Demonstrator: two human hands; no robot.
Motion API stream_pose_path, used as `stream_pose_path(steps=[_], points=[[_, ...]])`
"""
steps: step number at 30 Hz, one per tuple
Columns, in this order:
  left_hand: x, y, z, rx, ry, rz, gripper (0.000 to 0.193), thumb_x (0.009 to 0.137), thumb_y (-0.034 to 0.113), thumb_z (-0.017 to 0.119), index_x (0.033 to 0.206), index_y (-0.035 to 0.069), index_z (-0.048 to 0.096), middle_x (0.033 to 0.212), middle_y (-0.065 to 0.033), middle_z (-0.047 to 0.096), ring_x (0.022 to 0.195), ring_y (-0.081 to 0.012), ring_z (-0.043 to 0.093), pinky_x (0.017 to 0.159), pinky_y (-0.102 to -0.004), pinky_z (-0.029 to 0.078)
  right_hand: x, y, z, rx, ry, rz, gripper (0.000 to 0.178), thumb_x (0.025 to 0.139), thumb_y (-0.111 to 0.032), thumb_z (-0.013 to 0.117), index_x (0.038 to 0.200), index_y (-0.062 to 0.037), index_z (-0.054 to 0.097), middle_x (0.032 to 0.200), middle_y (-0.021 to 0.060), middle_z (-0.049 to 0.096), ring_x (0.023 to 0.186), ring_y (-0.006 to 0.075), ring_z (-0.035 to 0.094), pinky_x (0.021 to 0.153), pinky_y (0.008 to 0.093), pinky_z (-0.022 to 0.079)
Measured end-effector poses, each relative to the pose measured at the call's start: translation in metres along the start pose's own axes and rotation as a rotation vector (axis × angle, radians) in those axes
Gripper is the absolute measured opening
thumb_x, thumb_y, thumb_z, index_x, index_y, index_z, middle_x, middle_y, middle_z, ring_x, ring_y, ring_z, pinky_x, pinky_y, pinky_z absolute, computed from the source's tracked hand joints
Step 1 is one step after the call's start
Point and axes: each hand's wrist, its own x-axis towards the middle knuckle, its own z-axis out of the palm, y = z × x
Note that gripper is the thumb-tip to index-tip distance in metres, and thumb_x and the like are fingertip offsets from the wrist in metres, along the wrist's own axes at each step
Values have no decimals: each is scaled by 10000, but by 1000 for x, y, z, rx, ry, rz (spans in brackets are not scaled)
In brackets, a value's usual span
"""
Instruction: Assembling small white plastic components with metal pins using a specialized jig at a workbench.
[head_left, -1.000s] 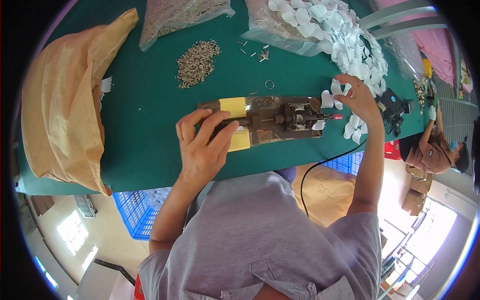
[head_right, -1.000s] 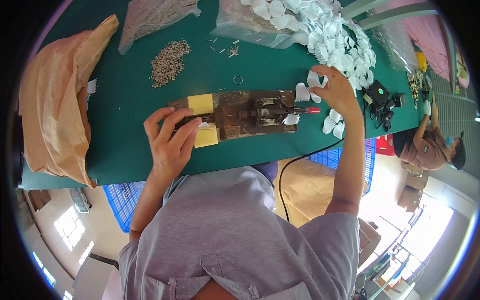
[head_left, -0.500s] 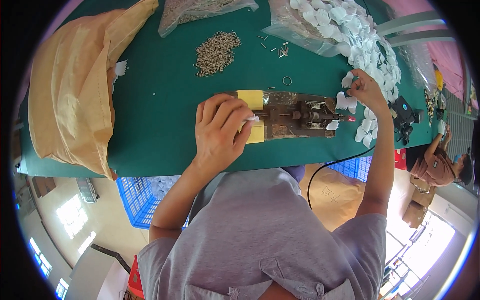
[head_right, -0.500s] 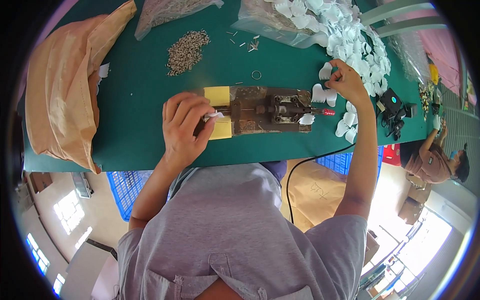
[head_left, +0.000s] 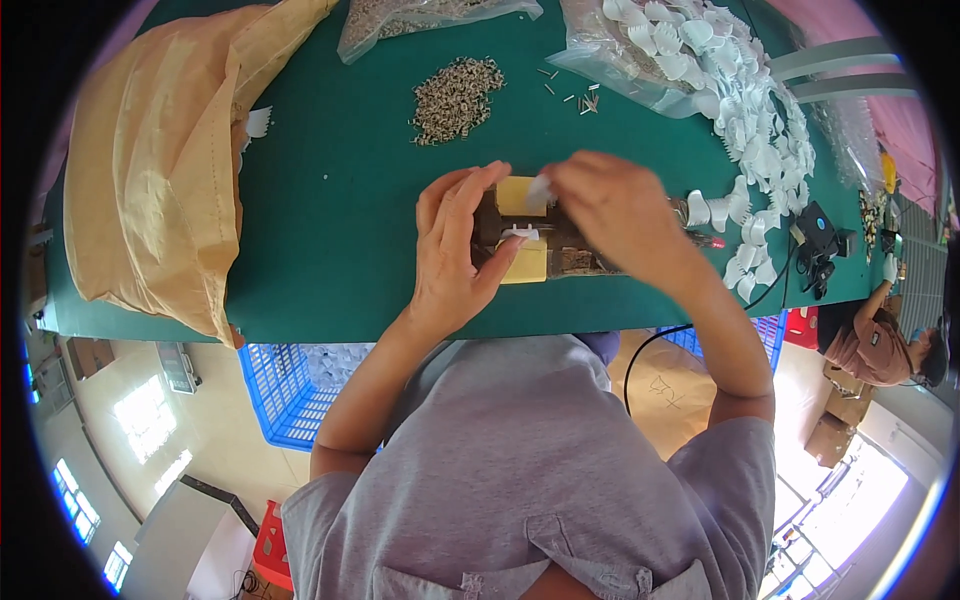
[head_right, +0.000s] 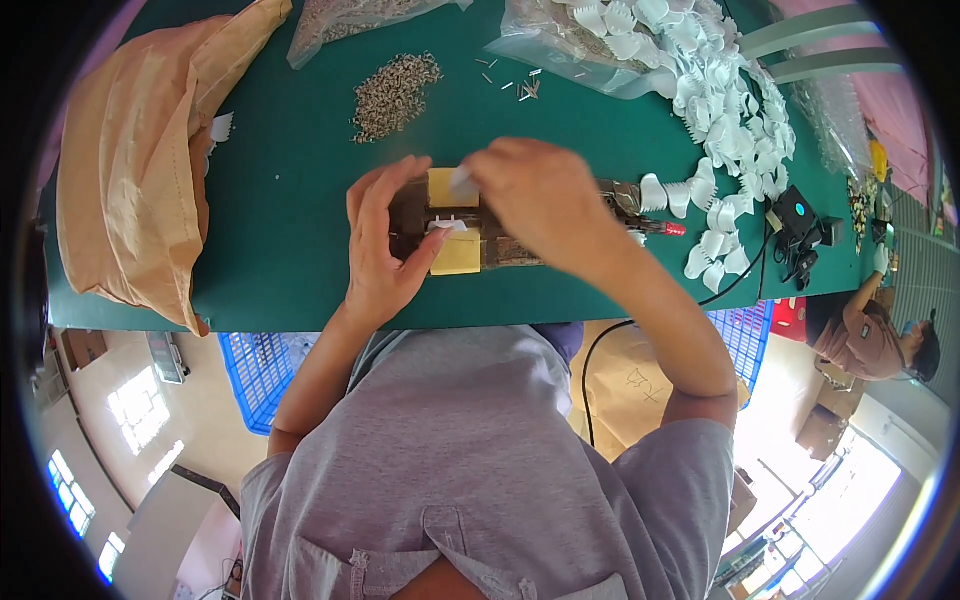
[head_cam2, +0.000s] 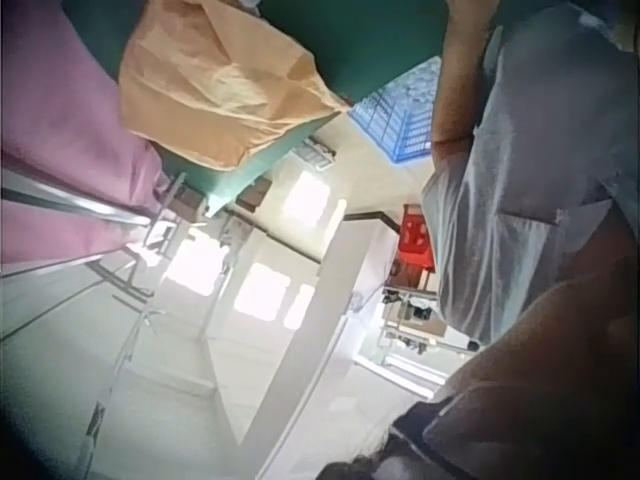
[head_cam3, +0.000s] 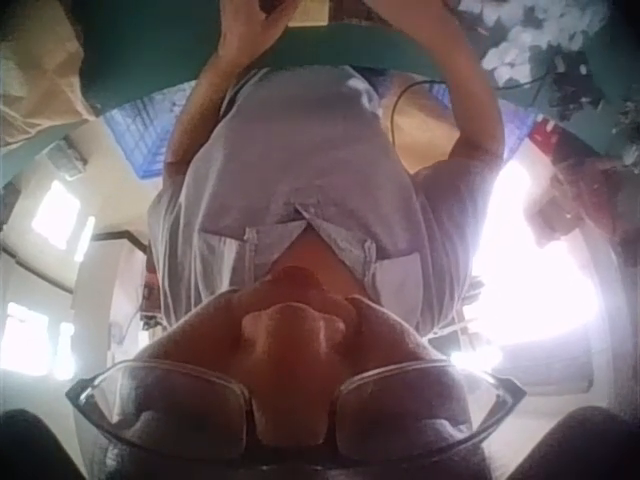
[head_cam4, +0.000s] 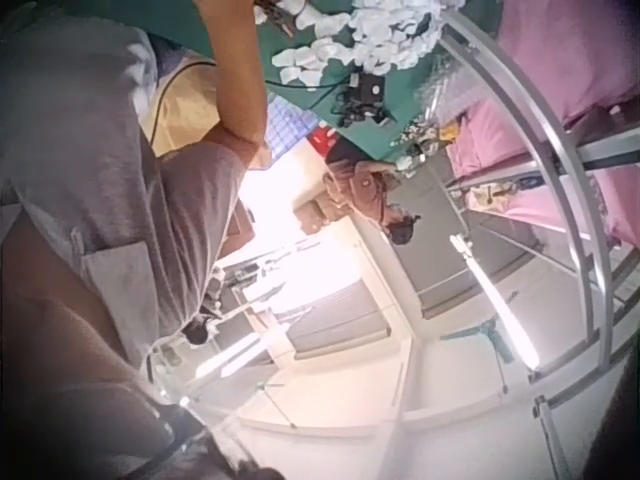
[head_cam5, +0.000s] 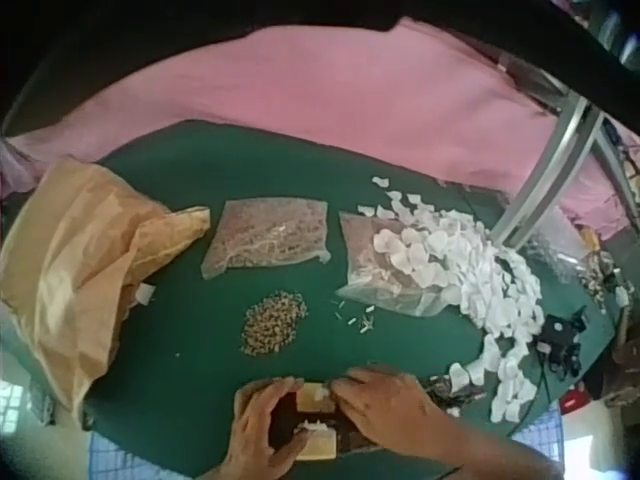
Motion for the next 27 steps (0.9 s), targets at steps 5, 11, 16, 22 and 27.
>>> stream_pose_path(steps=[5,11,16,22,27], points=[[0,-4,-3,-135,-103,-121,752,780,5,795,1453,42,463,1182,-86,701,1180,-336,544,1031,-445,420,-11,-20,0,43,-86,-30,146,899,-164,696,1020,-110,757,833,64,625,871,286,588,852,383,495],[-2,-6,-2,-175,-146,-126,743,792,-5,781,1456,56,452,1139,-79,699,1168,-323,542,1015,-438,429,-8,-32,-4,-84,98,-73,141,874,-99,745,1009,-78,779,869,60,646,846,258,567,814,371,487],[0,-2,-2,-166,-99,-120,775,791,-13,780,1480,68,435,1161,-73,691,1181,-319,529,1013,-439,428,-4,-26,-3,325,17,163,98,849,-98,763,943,-90,786,809,54,656,780,236,597,763,381,487],[-1,-4,-1,-154,-123,-85,787,797,-16,775,1495,77,423,1159,-59,693,1179,-314,526,1032,-442,403,-8,-23,9,202,79,84,72,804,-119,810,853,-74,783,829,41,639,846,240,575,769,364,464],[-2,-5,-1,-153,-136,-94,784,804,-14,771,1498,74,418,1143,-52,700,1171,-312,531,1032,-443,401,-10,-23,12,292,68,133,76,802,-116,809,855,-68,783,855,47,625,863,238,566,793,369,452]])
